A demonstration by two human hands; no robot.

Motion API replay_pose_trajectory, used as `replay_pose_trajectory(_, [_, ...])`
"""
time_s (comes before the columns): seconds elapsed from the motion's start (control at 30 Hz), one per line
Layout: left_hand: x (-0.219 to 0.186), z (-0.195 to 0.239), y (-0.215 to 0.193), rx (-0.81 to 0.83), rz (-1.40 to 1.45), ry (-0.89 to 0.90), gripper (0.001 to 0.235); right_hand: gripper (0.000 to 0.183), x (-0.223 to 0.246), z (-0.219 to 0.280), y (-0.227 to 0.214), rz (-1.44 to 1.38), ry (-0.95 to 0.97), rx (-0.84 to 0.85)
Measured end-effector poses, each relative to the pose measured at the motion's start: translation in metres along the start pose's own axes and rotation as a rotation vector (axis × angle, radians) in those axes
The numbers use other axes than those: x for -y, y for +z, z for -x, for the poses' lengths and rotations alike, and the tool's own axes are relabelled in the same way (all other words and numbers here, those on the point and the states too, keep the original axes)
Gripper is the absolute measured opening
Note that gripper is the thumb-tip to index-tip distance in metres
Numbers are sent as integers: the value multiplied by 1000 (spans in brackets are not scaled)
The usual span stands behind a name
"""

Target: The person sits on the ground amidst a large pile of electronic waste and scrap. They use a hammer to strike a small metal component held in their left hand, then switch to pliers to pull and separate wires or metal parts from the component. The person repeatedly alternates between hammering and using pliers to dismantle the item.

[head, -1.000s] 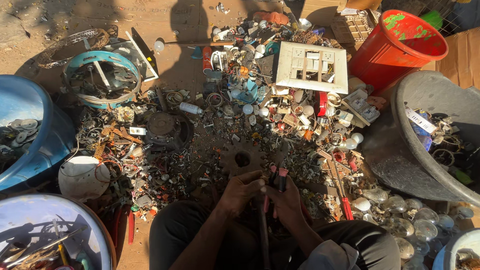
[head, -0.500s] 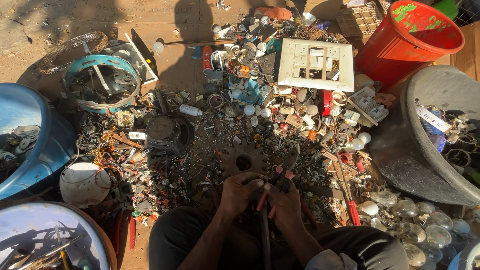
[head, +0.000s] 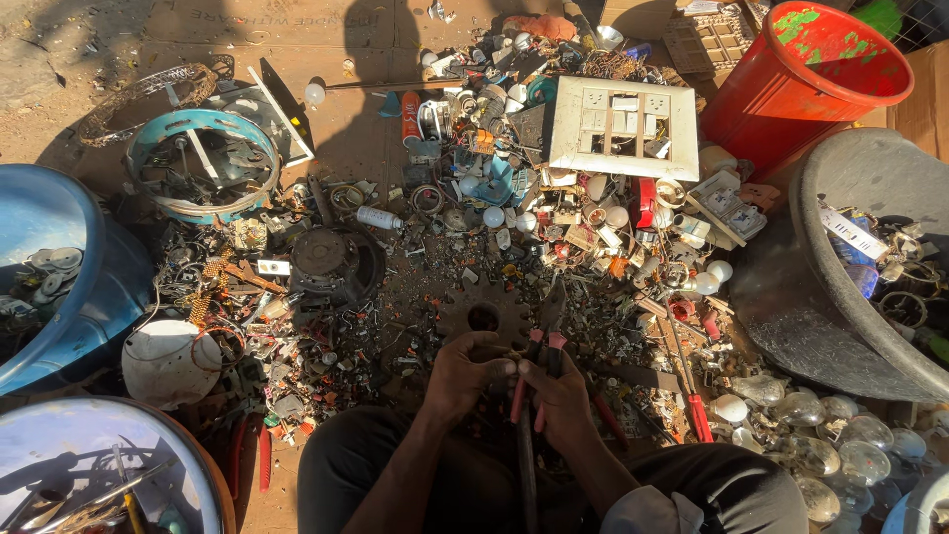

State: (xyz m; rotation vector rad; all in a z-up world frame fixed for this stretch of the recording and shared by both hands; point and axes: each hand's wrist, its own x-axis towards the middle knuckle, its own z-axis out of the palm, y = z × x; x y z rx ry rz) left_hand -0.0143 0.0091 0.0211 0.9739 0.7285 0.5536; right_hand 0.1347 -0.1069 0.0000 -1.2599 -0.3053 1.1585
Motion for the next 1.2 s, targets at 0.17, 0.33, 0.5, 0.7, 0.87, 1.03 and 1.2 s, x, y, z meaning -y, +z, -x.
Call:
replay_pose_trajectory(0.17, [-4, 0, -9, -260, -49, -54, 37, 34, 1, -3, -2, -125, -10, -172])
replay_pose_trajectory(0.33, [-8, -1, -28, -206, -548, -86, 49, 38, 10, -5, -10, -277, 4, -5])
replay_pose_trajectory(0.5, [8, 3, -7, -4, -334, 61, 53, 38, 1, -2, 1, -221, 61, -37])
replay_pose_trajectory(0.7, [15, -1, 2, -92, -16, -91, 41, 35, -1, 1, 1, -71, 12, -31])
replay_pose_trajectory(0.87, [14, -11, -20, -222, 223, -84, 27, 45, 0, -7, -8, -136, 20, -118])
replay_pose_trajectory(1.03, [4, -9, -42, -298, -446, -71, 28, 50, 4, -12, -16, -327, -7, 3])
replay_pose_trajectory(1.2, [5, 2, -16, -99, -443, 21, 40, 55, -1, -4, -5, -293, -13, 83])
